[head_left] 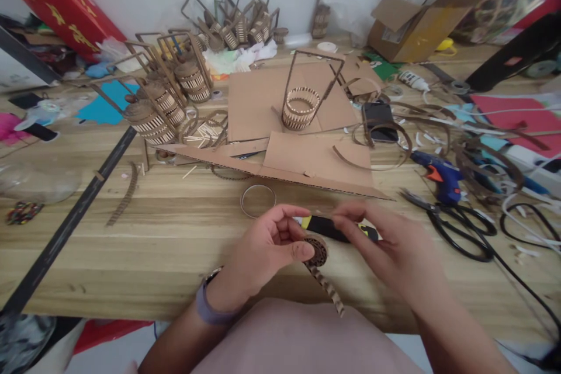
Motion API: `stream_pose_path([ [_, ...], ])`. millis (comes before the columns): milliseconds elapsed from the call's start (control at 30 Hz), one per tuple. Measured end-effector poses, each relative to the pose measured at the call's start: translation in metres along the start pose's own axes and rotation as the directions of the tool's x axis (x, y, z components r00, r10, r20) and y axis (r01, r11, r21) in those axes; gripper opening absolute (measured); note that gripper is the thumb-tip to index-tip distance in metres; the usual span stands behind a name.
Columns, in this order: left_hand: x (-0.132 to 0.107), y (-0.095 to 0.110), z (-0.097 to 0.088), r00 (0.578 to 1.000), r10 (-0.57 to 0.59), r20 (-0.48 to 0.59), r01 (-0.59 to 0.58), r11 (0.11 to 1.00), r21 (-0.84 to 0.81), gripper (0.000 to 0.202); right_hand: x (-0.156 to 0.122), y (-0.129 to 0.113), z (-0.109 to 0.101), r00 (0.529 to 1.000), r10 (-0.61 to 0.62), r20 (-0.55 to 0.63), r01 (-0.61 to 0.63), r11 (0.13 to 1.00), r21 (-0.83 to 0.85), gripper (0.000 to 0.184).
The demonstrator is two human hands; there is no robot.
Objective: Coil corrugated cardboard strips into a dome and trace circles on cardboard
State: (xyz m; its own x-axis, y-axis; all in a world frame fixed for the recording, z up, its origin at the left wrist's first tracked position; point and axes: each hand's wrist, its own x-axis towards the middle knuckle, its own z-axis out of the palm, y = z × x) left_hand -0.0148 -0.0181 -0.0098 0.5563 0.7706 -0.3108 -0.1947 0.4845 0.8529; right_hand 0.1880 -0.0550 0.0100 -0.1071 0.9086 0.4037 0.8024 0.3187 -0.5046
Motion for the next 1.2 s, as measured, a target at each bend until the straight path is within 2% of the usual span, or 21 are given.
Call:
stream_pose_path([
  [67,0.000,0.000,0.000,1.000,0.003,-0.011,-0.003,1.000,-0.003,0.046,-0.003,0.012,0.003,1.000,0.001,-0.026,-0.004,0.994,-0.111,0.017],
  [200,0.003,0.000,-0.002,0.998,0.009,-0.063,-0.012,0.998,-0.055,0.045,-0.016,0.037,0.009,0.998,-0.006,0.070,0.025,0.962,-0.270,0.030],
  [300,0.005,-0.003,-0.002,0.995,0.003,-0.096,-0.013,0.995,-0.102,0.047,-0.025,0.047,0.012,0.996,0.086,0.025,-0.071,0.929,-0.362,0.028],
  [400,0.007,-0.004,-0.002,0.991,-0.006,-0.135,-0.013,0.991,-0.136,0.047,-0.028,0.048,0.010,0.991,0.135,-0.016,-0.129,0.897,-0.422,0.033],
  [500,0.008,-0.005,-0.002,0.982,-0.018,-0.188,-0.016,0.984,-0.178,0.046,-0.024,0.037,0.004,0.997,0.075,0.012,-0.067,0.940,-0.335,0.031],
  [633,0.009,-0.005,-0.001,0.971,-0.018,-0.238,-0.037,0.974,-0.224,0.046,-0.021,0.009,0.001,0.988,-0.129,0.080,0.134,0.989,-0.063,0.019],
  [700,0.009,-0.005,-0.001,0.970,-0.018,-0.241,-0.041,0.970,-0.240,0.046,-0.021,-0.004,0.003,0.975,-0.215,0.046,0.215,0.977,0.016,0.019],
  [767,0.009,-0.005,0.000,0.973,-0.026,-0.231,-0.037,0.965,-0.260,0.046,-0.021,-0.013,0.007,0.962,-0.272,-0.020,0.273,0.960,0.064,0.009],
  [800,0.010,-0.004,0.000,0.974,-0.031,-0.224,-0.032,0.962,-0.270,0.046,-0.021,-0.016,0.009,0.955,-0.293,-0.041,0.296,0.952,0.082,0.004],
  [1033,0.014,-0.001,-0.008,0.983,-0.002,-0.182,-0.040,0.973,-0.226,0.047,-0.019,-0.021,0.012,0.918,-0.393,-0.058,0.397,0.913,0.094,0.020],
  [1200,0.013,-0.001,-0.012,0.992,0.000,-0.125,-0.019,0.988,-0.154,0.044,-0.018,-0.020,0.003,0.927,-0.375,-0.028,0.376,0.925,0.049,0.020],
])
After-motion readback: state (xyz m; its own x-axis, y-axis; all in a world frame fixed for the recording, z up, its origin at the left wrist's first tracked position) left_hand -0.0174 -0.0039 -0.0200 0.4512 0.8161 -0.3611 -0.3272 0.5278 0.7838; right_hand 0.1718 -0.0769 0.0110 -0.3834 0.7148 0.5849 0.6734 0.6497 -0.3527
